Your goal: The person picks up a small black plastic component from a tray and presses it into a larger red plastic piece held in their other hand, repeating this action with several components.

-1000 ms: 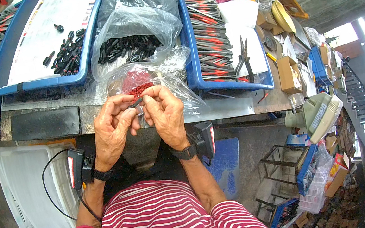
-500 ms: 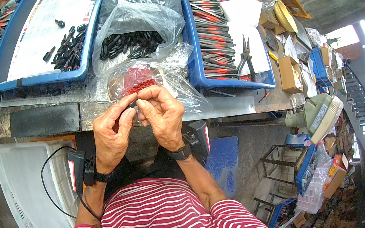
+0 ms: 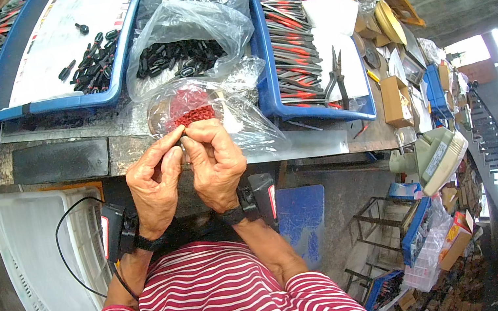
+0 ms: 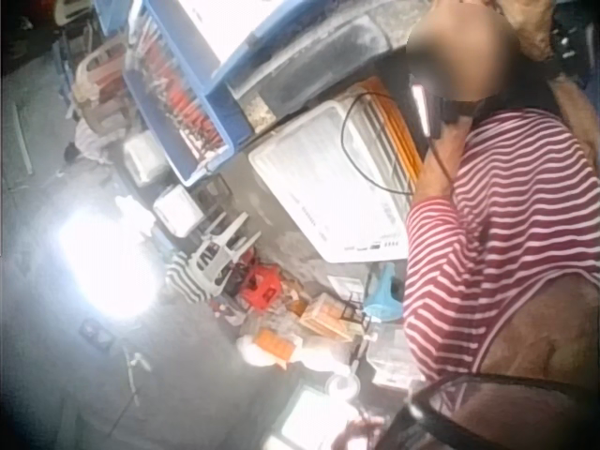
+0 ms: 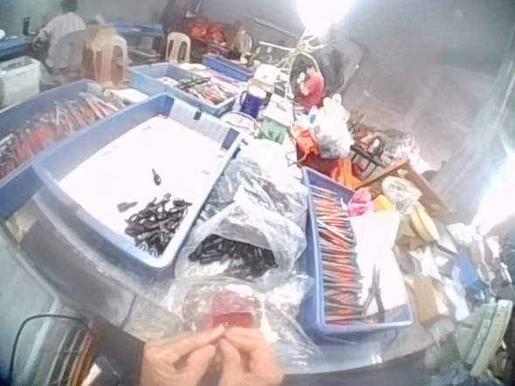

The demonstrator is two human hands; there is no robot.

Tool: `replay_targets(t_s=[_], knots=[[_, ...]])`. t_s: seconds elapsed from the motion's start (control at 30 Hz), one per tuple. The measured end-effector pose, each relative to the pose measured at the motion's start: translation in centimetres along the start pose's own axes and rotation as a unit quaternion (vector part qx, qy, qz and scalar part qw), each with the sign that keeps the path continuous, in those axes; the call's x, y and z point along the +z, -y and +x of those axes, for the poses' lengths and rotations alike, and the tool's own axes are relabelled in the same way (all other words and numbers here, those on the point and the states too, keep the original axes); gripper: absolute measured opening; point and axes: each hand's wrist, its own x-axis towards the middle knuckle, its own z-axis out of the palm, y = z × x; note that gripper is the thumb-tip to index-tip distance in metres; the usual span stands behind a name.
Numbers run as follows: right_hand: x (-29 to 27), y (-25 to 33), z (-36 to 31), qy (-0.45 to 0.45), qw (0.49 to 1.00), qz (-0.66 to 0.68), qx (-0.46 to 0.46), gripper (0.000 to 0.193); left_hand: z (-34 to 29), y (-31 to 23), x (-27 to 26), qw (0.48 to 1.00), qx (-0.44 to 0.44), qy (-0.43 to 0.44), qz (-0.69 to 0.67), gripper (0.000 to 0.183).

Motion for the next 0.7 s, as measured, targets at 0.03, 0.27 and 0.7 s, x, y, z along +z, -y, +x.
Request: replay_targets(t_s=[0.03,0.27,0.7], knots=[[0.1,0.0,0.0,-0.013,0.999,-0.037,-0.025,0.007,0.0,0.0,0.1,1.000,0.000,0.001,-0.001,0.025],[0.2,0.1,0.1,-0.012,0.994,-0.098,-0.052,0.008,-0.4,-0.2,0.4,0.986,-0.099,-0.015,-0.135,0.024],[-1.2,0.5,0.7,0.065,0.997,-0.041,-0.023,0.009,0.8,0.1,-0.4,0.962,-0.136,0.014,-0.236,0.021]])
